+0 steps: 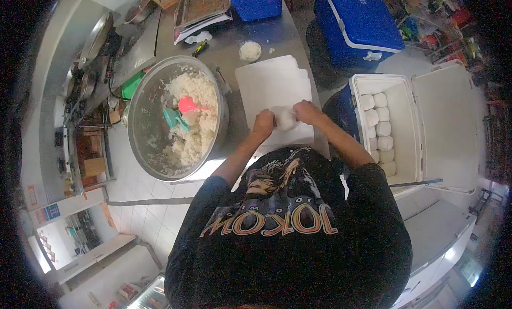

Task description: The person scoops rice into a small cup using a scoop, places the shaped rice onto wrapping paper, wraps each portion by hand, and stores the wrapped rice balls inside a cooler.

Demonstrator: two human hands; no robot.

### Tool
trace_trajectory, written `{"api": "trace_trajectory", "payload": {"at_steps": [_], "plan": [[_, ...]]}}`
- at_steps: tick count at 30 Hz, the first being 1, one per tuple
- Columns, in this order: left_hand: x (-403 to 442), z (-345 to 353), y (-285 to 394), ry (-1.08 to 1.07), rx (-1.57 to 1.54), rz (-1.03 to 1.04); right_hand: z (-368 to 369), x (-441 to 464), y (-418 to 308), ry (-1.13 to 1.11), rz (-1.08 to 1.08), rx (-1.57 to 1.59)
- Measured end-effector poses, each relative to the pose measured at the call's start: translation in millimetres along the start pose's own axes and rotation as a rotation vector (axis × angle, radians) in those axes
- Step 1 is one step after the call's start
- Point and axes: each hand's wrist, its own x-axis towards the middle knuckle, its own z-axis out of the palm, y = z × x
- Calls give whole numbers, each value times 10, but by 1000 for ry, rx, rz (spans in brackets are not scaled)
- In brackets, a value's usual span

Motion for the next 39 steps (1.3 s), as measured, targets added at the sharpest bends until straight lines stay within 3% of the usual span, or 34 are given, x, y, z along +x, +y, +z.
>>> {"api": "trace_trajectory", "payload": {"at_steps": [1, 4, 7, 10, 12, 14, 16, 18, 20, 22, 25, 28, 29, 31, 33, 36, 37, 38, 39], "plan": [[-16, -53, 45, 12, 58, 12, 24, 28, 14, -32, -18, -72], [-164, -279, 94, 185, 162, 380, 155, -32, -24, 397, -124, -120], [-254, -385, 202, 143, -239, 158, -138, -154, 63, 97, -380, -26], [-627, -1402, 816, 176, -737, 109, -1224, -856, -529, -82, -272, 527], [-921, -2058, 1219, 98, -1091, 147, -1583, -1200, -790, -76, -496, 955], [-1182, -2315, 1517, 128, -1233, 395, -1753, -1345, -1110, 26, -919, 1108], [-1209, -2416, 1867, 93, -1503, 678, -1827, -1581, -1570, 74, -1040, 1460], [-1251, -2451, 2079, 323, -1409, 513, -1890, -1760, -1837, 129, -1045, 1663], [-1224, -2491, 2223, 579, -1201, 365, -1855, -1804, -1762, 235, -950, 1568], [-1207, -2558, 1770, 399, -753, 368, -1715, -1732, -1594, 294, -892, 1514], [-1159, -2547, 1549, -68, -977, 9, -1607, -1752, -1452, 379, -616, 1371], [-1010, -2522, 1717, -339, -1724, -306, -1641, -1798, -1482, 531, -509, 1206], [-995, -2354, 1670, -234, -1475, -262, -1586, -1725, -1452, 626, -566, 1038], [-926, -2292, 1884, -173, -1512, -372, -1580, -1706, -1514, 997, -492, 738], [-835, -2248, 1980, -230, -1676, -433, -1581, -1816, -1532, 1152, -241, 499], [-711, -1893, 1969, -2, -1736, -403, -1426, -1819, -1493, 802, -82, 904], [-677, -1834, 2041, 88, -1715, -397, -1356, -1833, -1385, 815, -106, 863], [-633, -1765, 2234, 182, -1519, -290, -1467, -1952, -1312, 691, -61, 970], [-529, -1644, 2098, -51, -1728, -147, -1270, -1867, -1131, 617, 58, 1080]]}}
